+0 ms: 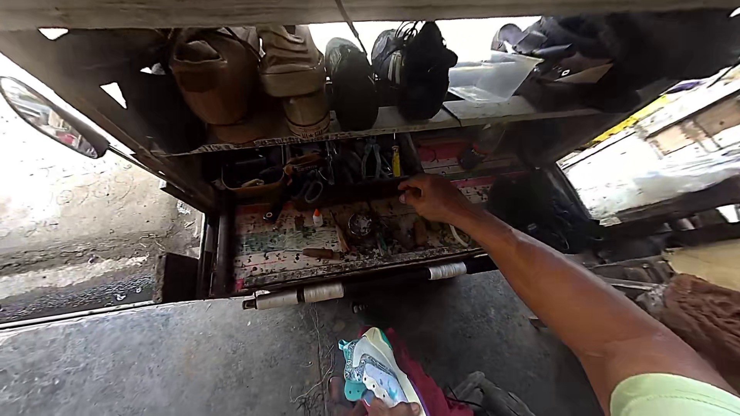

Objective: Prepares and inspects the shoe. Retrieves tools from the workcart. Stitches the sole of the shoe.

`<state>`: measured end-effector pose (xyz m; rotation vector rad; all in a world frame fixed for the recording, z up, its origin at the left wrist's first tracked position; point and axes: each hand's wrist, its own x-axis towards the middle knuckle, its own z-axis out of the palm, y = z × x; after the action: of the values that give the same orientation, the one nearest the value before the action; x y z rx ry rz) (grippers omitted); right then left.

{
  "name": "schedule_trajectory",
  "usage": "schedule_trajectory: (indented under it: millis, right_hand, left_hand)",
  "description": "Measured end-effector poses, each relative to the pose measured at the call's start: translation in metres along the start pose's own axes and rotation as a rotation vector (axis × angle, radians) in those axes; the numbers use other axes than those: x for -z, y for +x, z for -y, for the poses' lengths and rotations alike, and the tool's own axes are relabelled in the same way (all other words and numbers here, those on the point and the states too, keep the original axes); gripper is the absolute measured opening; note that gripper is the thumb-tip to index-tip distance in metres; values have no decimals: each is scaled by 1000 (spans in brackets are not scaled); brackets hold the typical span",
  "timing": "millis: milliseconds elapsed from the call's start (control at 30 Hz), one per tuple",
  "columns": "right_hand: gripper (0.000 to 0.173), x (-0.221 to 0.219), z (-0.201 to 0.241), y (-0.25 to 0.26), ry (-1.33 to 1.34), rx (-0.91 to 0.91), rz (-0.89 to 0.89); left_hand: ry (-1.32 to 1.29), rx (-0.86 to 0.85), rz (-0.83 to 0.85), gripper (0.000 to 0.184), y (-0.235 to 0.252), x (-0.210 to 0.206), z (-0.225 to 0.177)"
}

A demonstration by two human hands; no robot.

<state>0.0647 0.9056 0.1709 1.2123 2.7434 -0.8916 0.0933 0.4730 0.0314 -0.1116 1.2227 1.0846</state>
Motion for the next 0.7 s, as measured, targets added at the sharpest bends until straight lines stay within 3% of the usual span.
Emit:
schedule_trajectory:
  millis: [133,200,300,400,567,700]
  right_hand:
    - [31,0,-9,50,-58,21,-56]
    - [29,-3,-15,78,-113,66,-102]
    - [28,-7,-24,117,-168,41,-73]
    - [39,-11,-22,147,-176,-72,20]
    - [48,-18,-22,160,-73,-112,-120]
    - [40,3,-37,146,43,-118,-176]
  left_hand:
    - [90,104,-102,16,-13,-46,-72]
    - [68,96,-102,15,-1,-48,-68]
    - [-18,100,-46,16,23,-30,-31]
    - [-30,111,-61,17,29,-34,-35]
    - [-23,109,-81,19,35,-40,-46]
    - [-22,108,-91,20,36,-38,-46]
